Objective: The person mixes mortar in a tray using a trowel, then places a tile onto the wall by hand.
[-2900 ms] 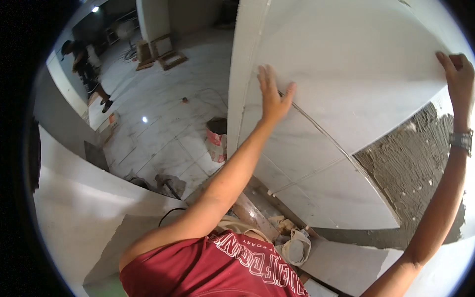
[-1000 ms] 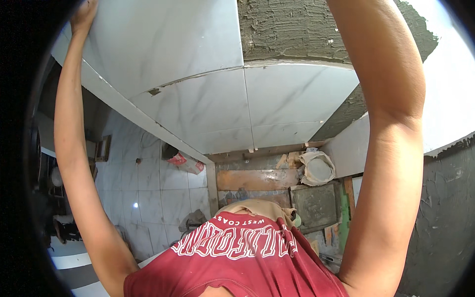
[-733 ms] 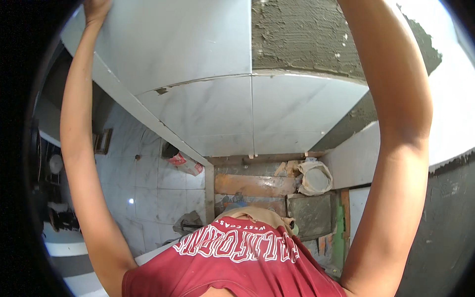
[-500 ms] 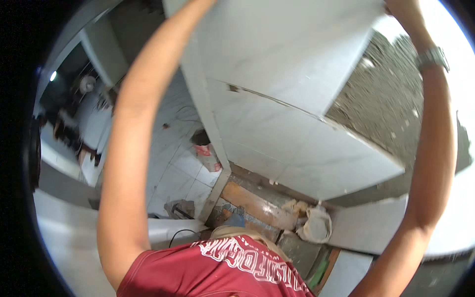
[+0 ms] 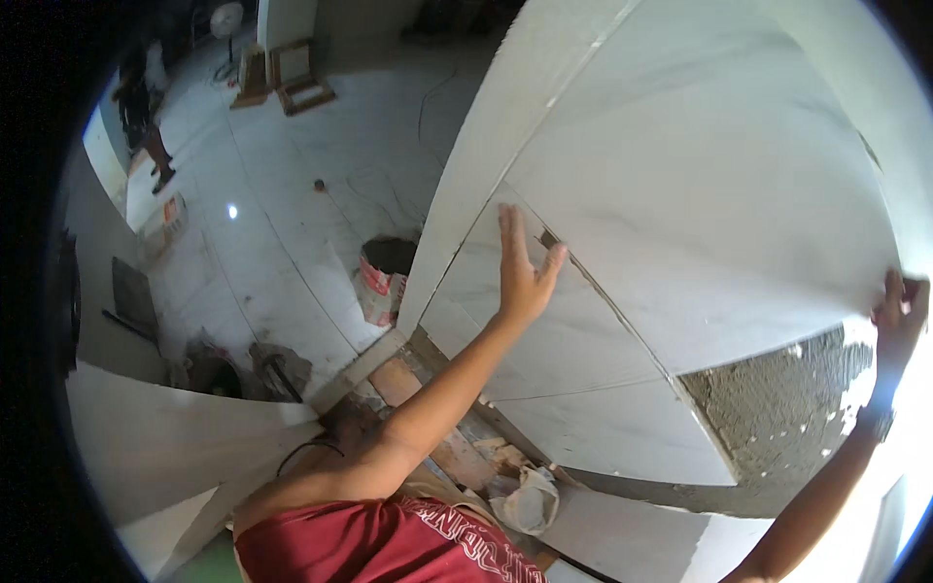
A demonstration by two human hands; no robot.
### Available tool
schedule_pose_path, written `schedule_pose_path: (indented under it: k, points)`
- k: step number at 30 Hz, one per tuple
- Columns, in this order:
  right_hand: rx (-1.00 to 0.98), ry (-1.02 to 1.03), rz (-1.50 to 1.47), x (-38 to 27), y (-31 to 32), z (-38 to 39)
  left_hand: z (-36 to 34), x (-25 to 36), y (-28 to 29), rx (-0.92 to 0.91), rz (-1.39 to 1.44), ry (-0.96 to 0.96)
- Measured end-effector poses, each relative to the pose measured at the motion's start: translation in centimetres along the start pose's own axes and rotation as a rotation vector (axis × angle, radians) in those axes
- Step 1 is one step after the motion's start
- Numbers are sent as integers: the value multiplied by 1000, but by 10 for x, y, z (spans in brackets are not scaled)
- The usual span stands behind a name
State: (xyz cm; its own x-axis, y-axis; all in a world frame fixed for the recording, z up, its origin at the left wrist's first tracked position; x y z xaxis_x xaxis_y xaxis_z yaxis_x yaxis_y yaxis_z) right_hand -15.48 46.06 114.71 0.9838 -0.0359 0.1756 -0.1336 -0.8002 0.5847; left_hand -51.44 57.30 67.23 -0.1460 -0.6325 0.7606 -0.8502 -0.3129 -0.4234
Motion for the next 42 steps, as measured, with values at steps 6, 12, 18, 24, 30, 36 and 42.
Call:
schedule_pose_path:
  k: [6,12,18,24,30,36,42]
  points:
    - [-25,-165,159,-10,20,9,-5,2,-14,-59,9,57]
    - [-42,-274,183,-25,20,14,-7,-2,-16,-105,-23,104]
    - [-88,-324,193,-43,20,12,-13,2,-13,-99,29,116]
    - [-106,-274,229,-51,24,10,-14,6,-16,-137,35,135]
    - [-52,-246,227,-73,19,13,-13,9,-11,-111,-8,116]
    - [185,131,678,-132,25,22,-15,14,-11,-103,-32,117]
    - [215,251,532,-190,-8,24,-10,11,-13,-74,-30,91]
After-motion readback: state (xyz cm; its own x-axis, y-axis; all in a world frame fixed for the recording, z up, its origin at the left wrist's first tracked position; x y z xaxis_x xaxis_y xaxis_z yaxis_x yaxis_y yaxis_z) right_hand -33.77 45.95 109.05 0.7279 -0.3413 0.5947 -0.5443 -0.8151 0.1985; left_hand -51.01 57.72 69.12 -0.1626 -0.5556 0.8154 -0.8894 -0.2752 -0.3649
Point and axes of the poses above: each hand's wrist, its own z-axis away from the middle knuckle, its own y-axis out of the back of the hand, x = y × z, the point moved 8 cm from there along -z, towards the middle knuckle, and after that the axes turned 15 degrees about z, right-handed, at the moved point
